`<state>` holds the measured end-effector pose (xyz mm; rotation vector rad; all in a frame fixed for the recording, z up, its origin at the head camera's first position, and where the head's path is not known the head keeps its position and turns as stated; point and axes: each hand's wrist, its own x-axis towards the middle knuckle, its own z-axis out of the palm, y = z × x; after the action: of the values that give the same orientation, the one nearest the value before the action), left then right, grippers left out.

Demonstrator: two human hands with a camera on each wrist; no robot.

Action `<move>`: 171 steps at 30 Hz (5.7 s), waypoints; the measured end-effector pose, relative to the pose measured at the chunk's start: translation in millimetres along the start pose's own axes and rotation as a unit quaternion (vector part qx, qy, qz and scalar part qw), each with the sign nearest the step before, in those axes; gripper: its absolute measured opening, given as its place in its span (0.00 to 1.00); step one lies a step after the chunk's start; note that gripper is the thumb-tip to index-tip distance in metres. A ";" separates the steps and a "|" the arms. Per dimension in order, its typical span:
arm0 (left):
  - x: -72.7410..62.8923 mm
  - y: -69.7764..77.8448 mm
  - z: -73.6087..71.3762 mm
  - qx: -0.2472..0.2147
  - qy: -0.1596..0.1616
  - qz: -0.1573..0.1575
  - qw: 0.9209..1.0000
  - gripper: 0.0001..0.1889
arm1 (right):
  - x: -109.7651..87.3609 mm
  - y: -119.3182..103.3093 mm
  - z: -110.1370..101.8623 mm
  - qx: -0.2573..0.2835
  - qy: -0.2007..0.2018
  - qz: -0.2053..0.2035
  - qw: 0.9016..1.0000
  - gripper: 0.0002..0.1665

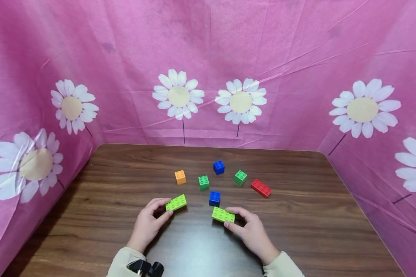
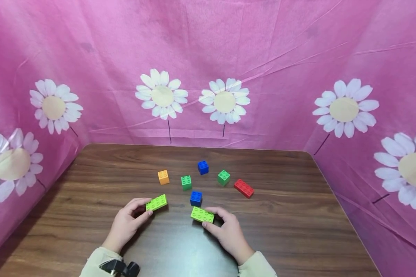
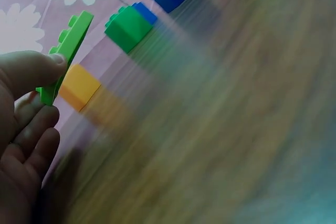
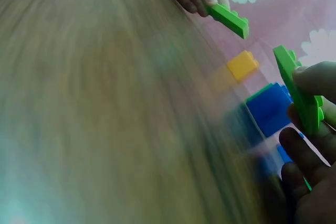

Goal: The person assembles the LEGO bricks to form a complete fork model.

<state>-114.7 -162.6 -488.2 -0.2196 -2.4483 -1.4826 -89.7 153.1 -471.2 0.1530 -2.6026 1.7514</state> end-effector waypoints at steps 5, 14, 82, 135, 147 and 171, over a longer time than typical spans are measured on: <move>-3.5 4.5 6.6 -0.010 -0.024 0.014 1.000 0.18 | -1.9 8.3 -12.0 -0.030 -0.003 -0.015 0.999 0.21; -12.1 17.5 26.6 0.015 -0.078 0.053 0.995 0.19 | -2.3 18.1 -30.4 -0.109 -0.033 -0.074 0.991 0.20; 1.8 30.8 61.9 0.143 -0.165 0.150 0.964 0.19 | 6.8 19.1 -31.0 -0.210 -0.041 -0.116 0.970 0.23; -2.5 29.3 61.3 0.127 -0.165 0.152 0.966 0.21 | 2.2 21.4 -30.6 -0.202 -0.037 -0.134 0.969 0.22; 0.9 25.9 55.4 0.008 -0.129 0.083 0.988 0.12 | 4.0 19.2 -30.2 -0.123 -0.005 -0.098 0.988 0.17; 59.8 -7.2 27.2 -0.075 0.123 -0.055 0.988 0.11 | 4.3 23.9 -32.4 -0.125 -0.002 -0.125 0.984 0.15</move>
<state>-177.7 -142.4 -487.9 0.0679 -2.1879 -1.6340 -97.6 191.6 -480.9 0.4590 -2.6387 1.3363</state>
